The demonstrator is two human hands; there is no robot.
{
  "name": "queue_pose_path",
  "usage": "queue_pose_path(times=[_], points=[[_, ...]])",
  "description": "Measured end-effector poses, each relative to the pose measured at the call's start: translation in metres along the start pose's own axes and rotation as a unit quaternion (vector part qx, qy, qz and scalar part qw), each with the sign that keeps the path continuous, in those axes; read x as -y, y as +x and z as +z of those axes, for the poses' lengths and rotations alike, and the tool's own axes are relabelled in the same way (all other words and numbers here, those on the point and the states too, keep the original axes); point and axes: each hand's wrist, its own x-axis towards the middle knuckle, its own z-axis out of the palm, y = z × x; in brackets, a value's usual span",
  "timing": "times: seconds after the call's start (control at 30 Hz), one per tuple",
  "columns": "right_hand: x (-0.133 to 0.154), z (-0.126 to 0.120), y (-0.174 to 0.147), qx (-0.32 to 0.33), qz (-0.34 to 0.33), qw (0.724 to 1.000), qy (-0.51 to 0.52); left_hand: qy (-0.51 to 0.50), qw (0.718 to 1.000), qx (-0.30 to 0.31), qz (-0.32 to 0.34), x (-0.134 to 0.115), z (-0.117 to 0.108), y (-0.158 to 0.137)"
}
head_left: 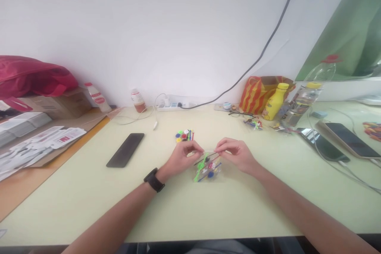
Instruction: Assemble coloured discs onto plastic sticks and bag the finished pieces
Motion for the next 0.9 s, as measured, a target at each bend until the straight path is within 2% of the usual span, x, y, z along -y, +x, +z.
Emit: queue_pose_path(times=[0.17,0.27,0.37,0.5,0.57,0.8,0.9], points=[[0.006,0.001,-0.002,0.005,-0.022,0.999,-0.029,-0.068,0.997,0.0,-0.037,-0.001,0.004,-0.001],[0.011,0.003,-0.001,0.015,0.031,0.999,-0.033,-0.086,0.996,0.001,-0.029,0.0,0.007,-0.001],[0.013,0.003,0.0,0.047,0.068,0.994,-0.069,-0.056,0.998,-0.012,-0.021,0.001,0.009,-0.001],[0.016,-0.002,0.001,0.071,0.039,0.984,-0.157,0.031,0.999,0.005,-0.012,0.0,0.005,0.001],[0.017,-0.006,0.001,0.083,0.019,0.975,-0.205,0.042,0.999,0.018,-0.012,-0.002,0.003,0.002],[0.024,-0.012,-0.003,0.114,0.028,0.961,-0.25,-0.043,0.995,0.035,-0.082,-0.006,0.004,0.001],[0.025,-0.01,-0.005,0.108,0.001,0.959,-0.262,-0.082,0.99,0.054,-0.104,-0.007,0.006,0.0]])
